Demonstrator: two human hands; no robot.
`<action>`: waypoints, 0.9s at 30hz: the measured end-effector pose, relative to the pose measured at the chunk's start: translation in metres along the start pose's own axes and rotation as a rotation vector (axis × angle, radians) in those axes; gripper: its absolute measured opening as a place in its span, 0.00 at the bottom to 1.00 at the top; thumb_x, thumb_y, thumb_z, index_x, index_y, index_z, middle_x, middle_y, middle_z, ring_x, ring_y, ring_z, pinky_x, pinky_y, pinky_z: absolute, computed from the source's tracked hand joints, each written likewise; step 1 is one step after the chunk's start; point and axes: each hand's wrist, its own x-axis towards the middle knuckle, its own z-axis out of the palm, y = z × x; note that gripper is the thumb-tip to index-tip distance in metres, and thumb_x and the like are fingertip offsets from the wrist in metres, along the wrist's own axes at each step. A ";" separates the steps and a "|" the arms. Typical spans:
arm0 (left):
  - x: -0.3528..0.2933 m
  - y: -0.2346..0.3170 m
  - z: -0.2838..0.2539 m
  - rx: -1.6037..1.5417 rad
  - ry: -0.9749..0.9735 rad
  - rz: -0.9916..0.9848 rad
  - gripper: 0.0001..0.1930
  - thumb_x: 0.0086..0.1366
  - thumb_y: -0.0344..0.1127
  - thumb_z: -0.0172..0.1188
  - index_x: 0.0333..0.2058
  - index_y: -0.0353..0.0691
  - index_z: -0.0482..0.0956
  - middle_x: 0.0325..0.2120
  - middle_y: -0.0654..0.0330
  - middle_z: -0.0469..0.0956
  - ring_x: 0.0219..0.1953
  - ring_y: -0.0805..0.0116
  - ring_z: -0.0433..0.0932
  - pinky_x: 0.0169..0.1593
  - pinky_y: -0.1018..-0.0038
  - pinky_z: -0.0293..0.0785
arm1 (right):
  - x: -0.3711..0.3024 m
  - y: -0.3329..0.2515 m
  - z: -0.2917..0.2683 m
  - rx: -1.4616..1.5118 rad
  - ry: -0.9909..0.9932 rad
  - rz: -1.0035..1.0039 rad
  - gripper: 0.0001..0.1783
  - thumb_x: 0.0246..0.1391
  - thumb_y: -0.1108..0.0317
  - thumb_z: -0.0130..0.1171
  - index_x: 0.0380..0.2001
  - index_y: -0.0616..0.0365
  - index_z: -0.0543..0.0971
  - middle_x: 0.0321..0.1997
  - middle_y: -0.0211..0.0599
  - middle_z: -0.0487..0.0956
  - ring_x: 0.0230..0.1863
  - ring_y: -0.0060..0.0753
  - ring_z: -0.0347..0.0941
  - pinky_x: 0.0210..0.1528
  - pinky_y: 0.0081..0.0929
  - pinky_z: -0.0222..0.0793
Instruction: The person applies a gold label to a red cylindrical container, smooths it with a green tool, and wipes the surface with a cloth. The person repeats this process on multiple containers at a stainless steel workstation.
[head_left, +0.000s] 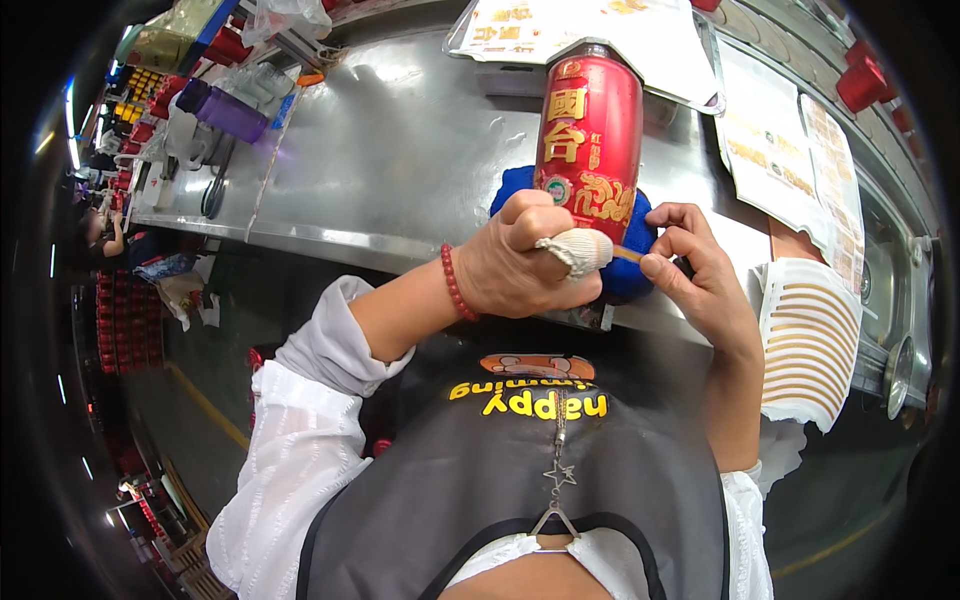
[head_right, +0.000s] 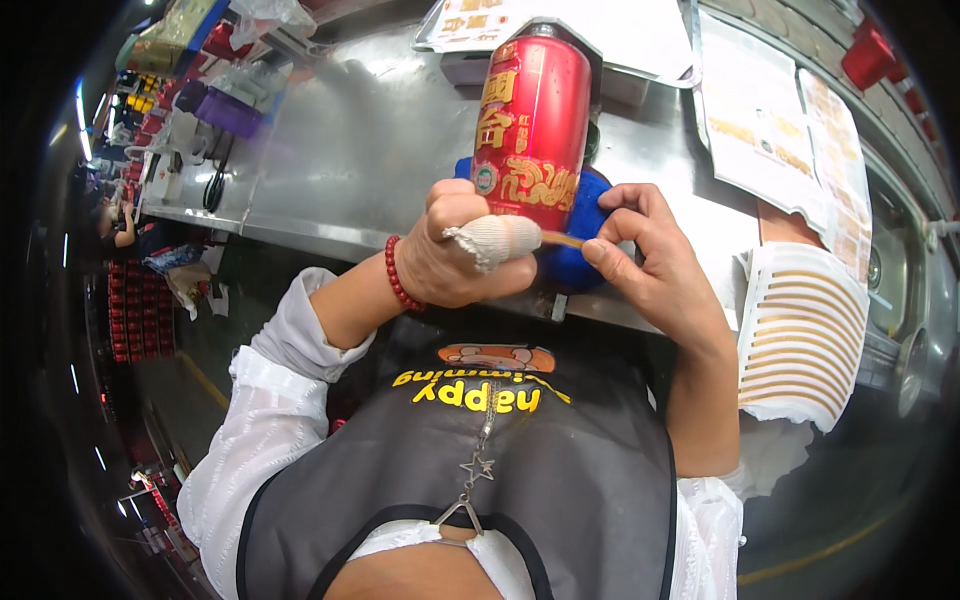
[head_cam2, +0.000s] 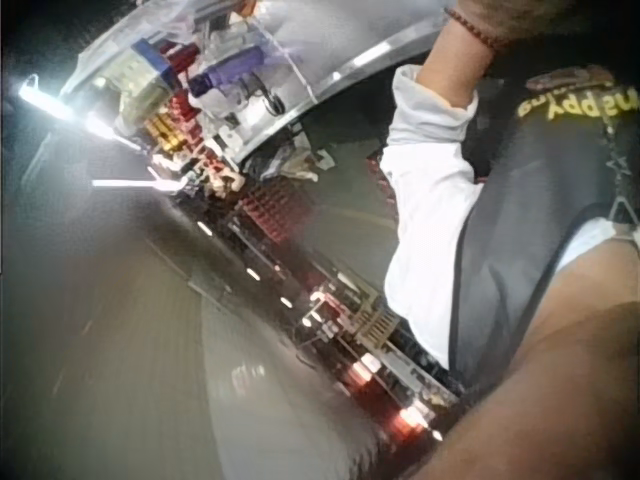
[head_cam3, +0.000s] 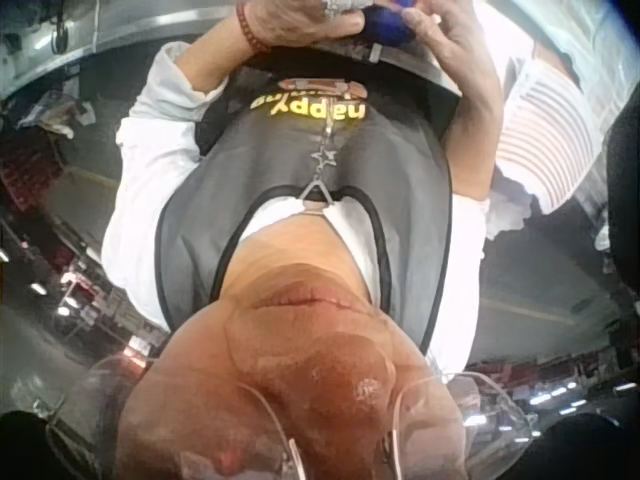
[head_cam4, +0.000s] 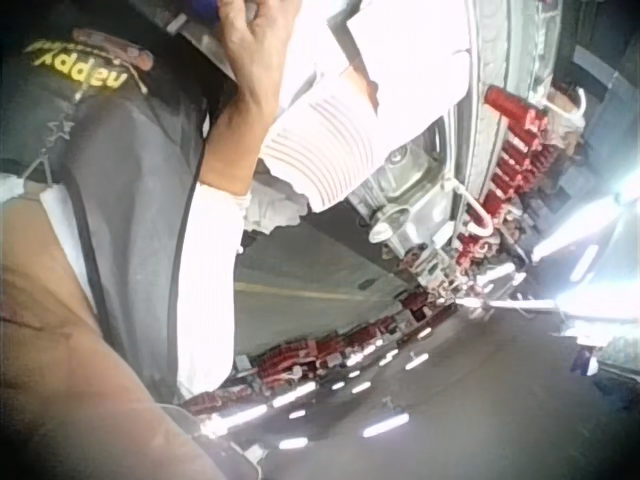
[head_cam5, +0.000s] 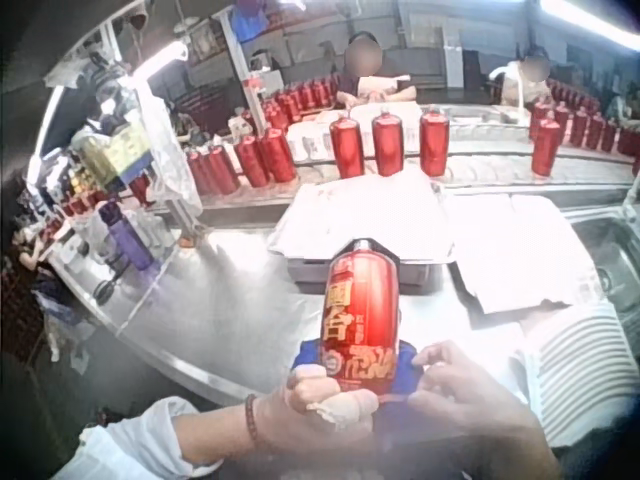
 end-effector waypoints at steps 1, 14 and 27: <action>-0.002 -0.001 -0.002 0.014 0.017 0.016 0.15 0.39 0.32 0.69 0.28 0.58 0.81 0.45 0.72 0.77 0.46 0.64 0.64 0.45 0.66 0.65 | 0.000 -0.004 0.000 0.021 -0.008 0.030 0.13 0.60 0.63 0.63 0.29 0.60 0.75 0.54 0.36 0.66 0.54 0.29 0.63 0.56 0.24 0.58; 0.001 -0.001 -0.002 0.052 -0.036 0.052 0.14 0.44 0.35 0.68 0.31 0.58 0.80 0.47 0.71 0.75 0.46 0.64 0.63 0.46 0.66 0.66 | 0.002 -0.003 0.003 0.049 0.005 0.049 0.12 0.60 0.64 0.64 0.29 0.60 0.75 0.53 0.36 0.67 0.55 0.30 0.63 0.58 0.25 0.58; 0.004 0.000 -0.001 0.062 -0.087 0.074 0.19 0.44 0.35 0.71 0.39 0.50 0.83 0.43 0.64 0.66 0.46 0.63 0.62 0.47 0.70 0.67 | 0.004 0.000 0.005 -0.015 0.027 -0.011 0.12 0.60 0.64 0.64 0.30 0.60 0.75 0.53 0.37 0.67 0.56 0.31 0.64 0.58 0.25 0.59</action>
